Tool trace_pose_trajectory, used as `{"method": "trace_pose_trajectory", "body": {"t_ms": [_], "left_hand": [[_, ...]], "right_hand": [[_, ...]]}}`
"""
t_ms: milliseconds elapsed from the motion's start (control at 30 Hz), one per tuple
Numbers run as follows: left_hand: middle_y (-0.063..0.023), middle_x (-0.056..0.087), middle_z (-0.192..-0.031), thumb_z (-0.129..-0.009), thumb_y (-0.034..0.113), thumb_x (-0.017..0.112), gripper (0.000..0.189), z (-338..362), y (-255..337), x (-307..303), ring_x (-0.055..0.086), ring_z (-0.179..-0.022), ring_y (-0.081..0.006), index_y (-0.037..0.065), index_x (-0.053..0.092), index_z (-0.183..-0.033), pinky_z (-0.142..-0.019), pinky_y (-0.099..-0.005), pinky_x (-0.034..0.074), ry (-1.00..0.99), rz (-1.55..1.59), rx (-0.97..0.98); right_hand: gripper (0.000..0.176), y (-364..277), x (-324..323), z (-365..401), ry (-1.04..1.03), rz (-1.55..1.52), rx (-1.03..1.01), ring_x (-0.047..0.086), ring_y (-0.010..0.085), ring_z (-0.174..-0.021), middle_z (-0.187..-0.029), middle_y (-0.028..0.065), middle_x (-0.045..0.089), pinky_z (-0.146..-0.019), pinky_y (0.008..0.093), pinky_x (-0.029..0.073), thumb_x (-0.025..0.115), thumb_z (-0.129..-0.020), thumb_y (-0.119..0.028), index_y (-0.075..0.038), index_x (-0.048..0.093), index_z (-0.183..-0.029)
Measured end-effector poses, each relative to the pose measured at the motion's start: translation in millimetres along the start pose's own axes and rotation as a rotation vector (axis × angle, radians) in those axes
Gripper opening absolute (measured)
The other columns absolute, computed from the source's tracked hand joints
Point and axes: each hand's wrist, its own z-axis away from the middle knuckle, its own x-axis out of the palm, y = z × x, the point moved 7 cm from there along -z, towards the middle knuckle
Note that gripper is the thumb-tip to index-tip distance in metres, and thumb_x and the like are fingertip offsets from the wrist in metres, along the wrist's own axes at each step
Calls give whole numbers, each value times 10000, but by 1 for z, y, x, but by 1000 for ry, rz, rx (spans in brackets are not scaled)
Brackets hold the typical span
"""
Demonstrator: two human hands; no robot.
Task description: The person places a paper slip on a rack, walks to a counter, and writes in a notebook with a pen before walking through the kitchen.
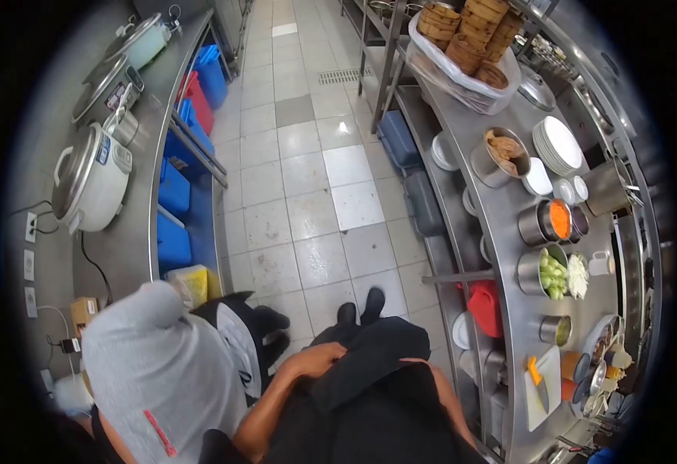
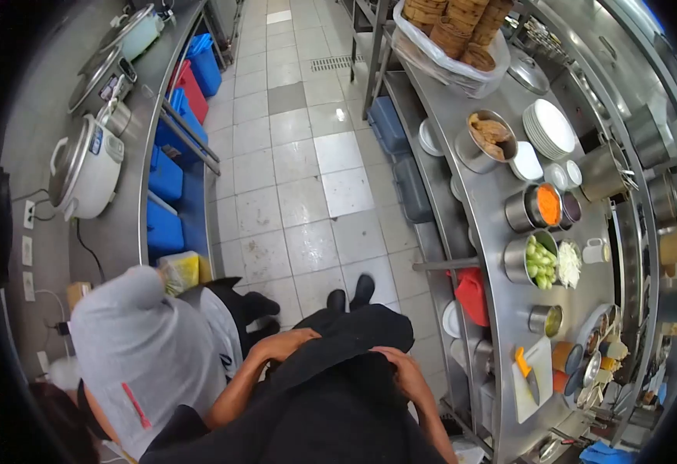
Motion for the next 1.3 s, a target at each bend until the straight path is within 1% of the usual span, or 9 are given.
{"method": "trace_pose_trajectory", "body": {"t_ms": [167,267,400,467,600,633,733,900,1300], "left_hand": [[-126,706,-1110,-970,215,579,234,-71,-15,-90,647,-1069,-266,54,730,-1046,-909,-354,492,36,-189,-386],[-116,706,-857,-942,224,626,224,-101,-52,-133,665,-802,-259,94,732,-1090,-766,-355,513,13,-105,-111],[5,680,-855,-926,148,601,205,-160,-112,-216,591,-805,-116,65,706,-1082,-748,-305,490,-89,102,-80],[28,655,-838,-907,199,648,252,-187,-131,-263,584,-796,-116,70,701,-1117,-745,-290,490,-151,259,-99],[18,665,-865,-886,284,697,349,-205,-98,-365,576,-759,-98,74,697,-1165,-684,-268,500,-113,146,-340],[-11,671,-860,-901,312,689,341,-213,-114,-381,589,-747,-115,80,707,-1151,-677,-280,507,-125,108,-336],[-47,698,-861,-910,302,677,327,-227,-77,-426,616,-757,-165,91,706,-1158,-705,-307,515,14,212,-282],[-150,745,-1035,-894,256,665,319,-274,-56,-533,699,-914,-273,51,707,-1134,-817,-377,512,143,-24,-147],[-166,733,-1069,-874,132,600,335,-365,-97,-885,698,-982,-329,68,694,-1189,-852,-392,519,-35,-151,-151]], "right_hand": [[518,-29,14,-136,-1036,313,369,552,192,-1260,-1389,118,569,-1047,337,436,616,-905,-36,-33,514,-1413],[501,21,4,-209,-1025,-656,398,576,193,-1227,-1385,89,582,-1021,367,455,634,-892,-11,-34,547,-1385],[448,27,8,-356,-836,-267,658,576,128,-1167,-1295,19,635,-962,306,466,595,-934,16,-17,545,-1379],[316,-81,4,-414,-902,95,78,619,121,-1024,-1143,22,697,-890,299,487,581,-930,-14,5,632,-1242],[178,-116,37,-534,-1081,29,-295,630,127,-868,-940,42,729,-800,311,500,566,-895,-16,24,702,-1002],[147,-131,21,-552,-963,-251,146,614,127,-849,-901,46,726,-777,331,500,614,-876,-63,34,698,-947],[172,-114,29,-632,-1142,137,-203,598,141,-826,-871,34,715,-794,328,493,673,-863,-161,6,704,-893],[429,65,43,-775,-1231,72,110,524,131,-1033,-1112,56,639,-876,337,465,711,-851,-280,23,602,-1134],[384,-185,70,-1073,-1189,-24,-136,552,150,-959,-1001,55,657,-860,335,475,682,-861,-263,46,623,-1081]]}}
